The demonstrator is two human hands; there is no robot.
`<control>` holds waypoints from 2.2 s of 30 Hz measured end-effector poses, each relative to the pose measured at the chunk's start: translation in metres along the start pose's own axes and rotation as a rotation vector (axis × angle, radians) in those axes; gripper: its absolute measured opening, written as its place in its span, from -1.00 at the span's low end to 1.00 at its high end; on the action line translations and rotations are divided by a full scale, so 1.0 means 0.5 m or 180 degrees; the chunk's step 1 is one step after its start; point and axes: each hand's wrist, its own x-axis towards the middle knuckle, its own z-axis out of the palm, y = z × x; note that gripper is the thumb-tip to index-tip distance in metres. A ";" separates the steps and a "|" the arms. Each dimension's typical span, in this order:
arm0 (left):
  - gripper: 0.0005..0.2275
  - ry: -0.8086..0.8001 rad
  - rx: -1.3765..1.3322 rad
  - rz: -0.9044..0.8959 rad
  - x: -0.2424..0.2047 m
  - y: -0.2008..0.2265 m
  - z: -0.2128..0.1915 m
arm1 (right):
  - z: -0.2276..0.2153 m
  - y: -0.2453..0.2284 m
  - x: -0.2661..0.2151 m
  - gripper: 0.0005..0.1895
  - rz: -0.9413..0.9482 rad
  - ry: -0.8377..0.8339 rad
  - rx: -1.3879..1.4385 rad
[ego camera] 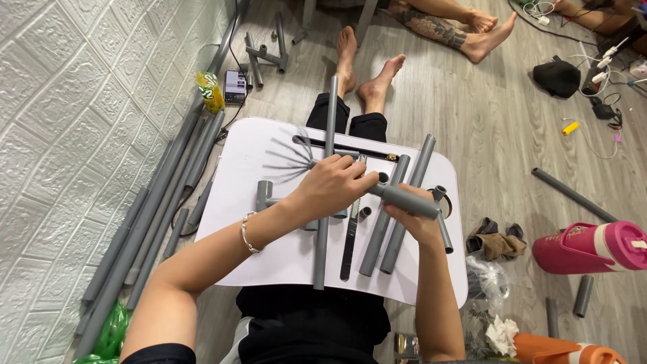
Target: Assembling a structure using PVC pipes and connectors on a small table while sitting on the floor.
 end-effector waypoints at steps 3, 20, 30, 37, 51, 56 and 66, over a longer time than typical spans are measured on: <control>-0.69 -0.0106 0.0040 0.0158 -0.006 -0.005 0.012 | 0.022 -0.016 0.005 -0.82 0.0088 -0.0473 0.0601; -0.52 -0.0630 -0.3591 -0.2167 -0.071 -0.006 0.043 | 0.156 0.005 -0.002 -0.71 0.0694 0.0695 0.0523; -0.33 -0.0861 -0.4095 -0.1551 -0.067 0.036 0.047 | 0.189 0.039 -0.010 -0.60 0.0350 0.1029 0.0350; -0.30 -0.0741 -0.3790 -0.1261 -0.051 0.043 0.024 | 0.194 0.048 -0.017 -0.66 0.0497 0.1144 0.0215; -0.55 -0.0975 -0.4188 -0.1820 -0.065 0.037 0.056 | 0.198 0.042 -0.019 -0.73 0.0445 0.1378 -0.0266; -0.63 -0.1006 -0.4150 -0.1966 -0.059 0.038 0.040 | 0.208 0.005 0.000 -0.77 0.0582 0.1372 -0.0201; -0.57 -0.1005 -0.4094 -0.1902 -0.062 0.041 0.043 | 0.194 0.031 -0.006 -0.76 0.0930 0.1311 0.0142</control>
